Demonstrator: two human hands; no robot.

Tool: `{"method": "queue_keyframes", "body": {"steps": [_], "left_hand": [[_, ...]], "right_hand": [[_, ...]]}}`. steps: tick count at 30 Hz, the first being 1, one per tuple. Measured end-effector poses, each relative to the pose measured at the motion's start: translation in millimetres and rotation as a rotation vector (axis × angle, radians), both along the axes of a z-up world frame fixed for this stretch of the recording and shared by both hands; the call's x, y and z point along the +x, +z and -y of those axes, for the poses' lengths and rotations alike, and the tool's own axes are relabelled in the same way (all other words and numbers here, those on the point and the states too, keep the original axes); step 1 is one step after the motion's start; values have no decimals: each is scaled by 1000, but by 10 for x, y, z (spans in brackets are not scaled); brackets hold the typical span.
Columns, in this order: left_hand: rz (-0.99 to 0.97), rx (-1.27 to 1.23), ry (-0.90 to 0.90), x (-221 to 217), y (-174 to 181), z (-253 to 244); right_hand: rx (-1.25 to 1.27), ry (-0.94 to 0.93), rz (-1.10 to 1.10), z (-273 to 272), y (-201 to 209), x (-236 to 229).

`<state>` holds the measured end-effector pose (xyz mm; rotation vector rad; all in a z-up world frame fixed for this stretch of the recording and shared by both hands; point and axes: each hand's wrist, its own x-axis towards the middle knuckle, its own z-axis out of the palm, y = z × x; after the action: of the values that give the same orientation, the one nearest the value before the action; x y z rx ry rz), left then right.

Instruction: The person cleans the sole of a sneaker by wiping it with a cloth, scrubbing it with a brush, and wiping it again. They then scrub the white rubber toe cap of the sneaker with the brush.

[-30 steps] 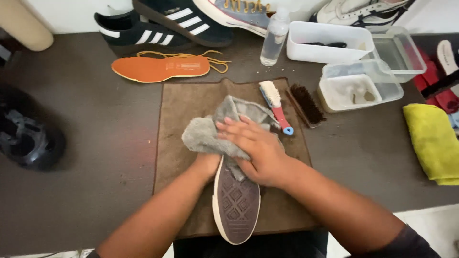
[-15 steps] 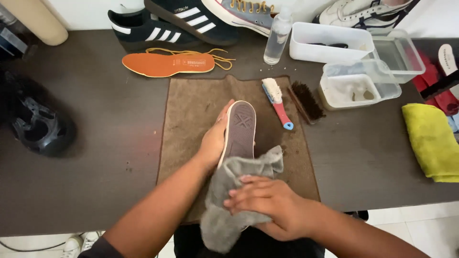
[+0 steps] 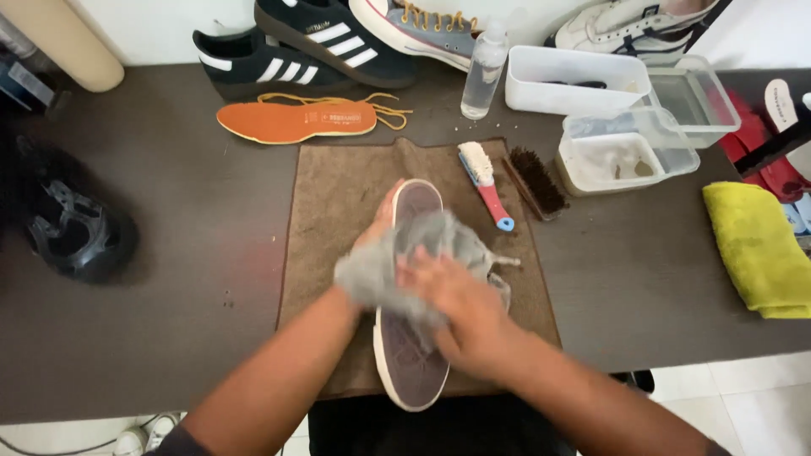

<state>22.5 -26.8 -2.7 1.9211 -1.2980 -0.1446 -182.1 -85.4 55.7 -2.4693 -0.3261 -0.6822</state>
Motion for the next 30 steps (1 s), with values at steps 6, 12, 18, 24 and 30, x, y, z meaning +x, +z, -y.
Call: {"method": "queue_keyframes", "body": {"steps": [6, 12, 18, 24, 30], "left_hand": [[-987, -153, 88, -197, 231, -124], [-1621, -308, 171, -350, 623, -149], [-1637, -364, 23, -351, 586, -202], [-1665, -407, 0, -376, 647, -231], [-1662, -462, -76, -341, 566, -261]], "right_hand": [[34, 356, -111, -1, 70, -366], [384, 255, -75, 114, 161, -726], [-787, -674, 586, 1820, -664, -1884], [89, -863, 143, 2034, 99, -1774], [-550, -1135, -617, 2054, -262, -1630]]}}
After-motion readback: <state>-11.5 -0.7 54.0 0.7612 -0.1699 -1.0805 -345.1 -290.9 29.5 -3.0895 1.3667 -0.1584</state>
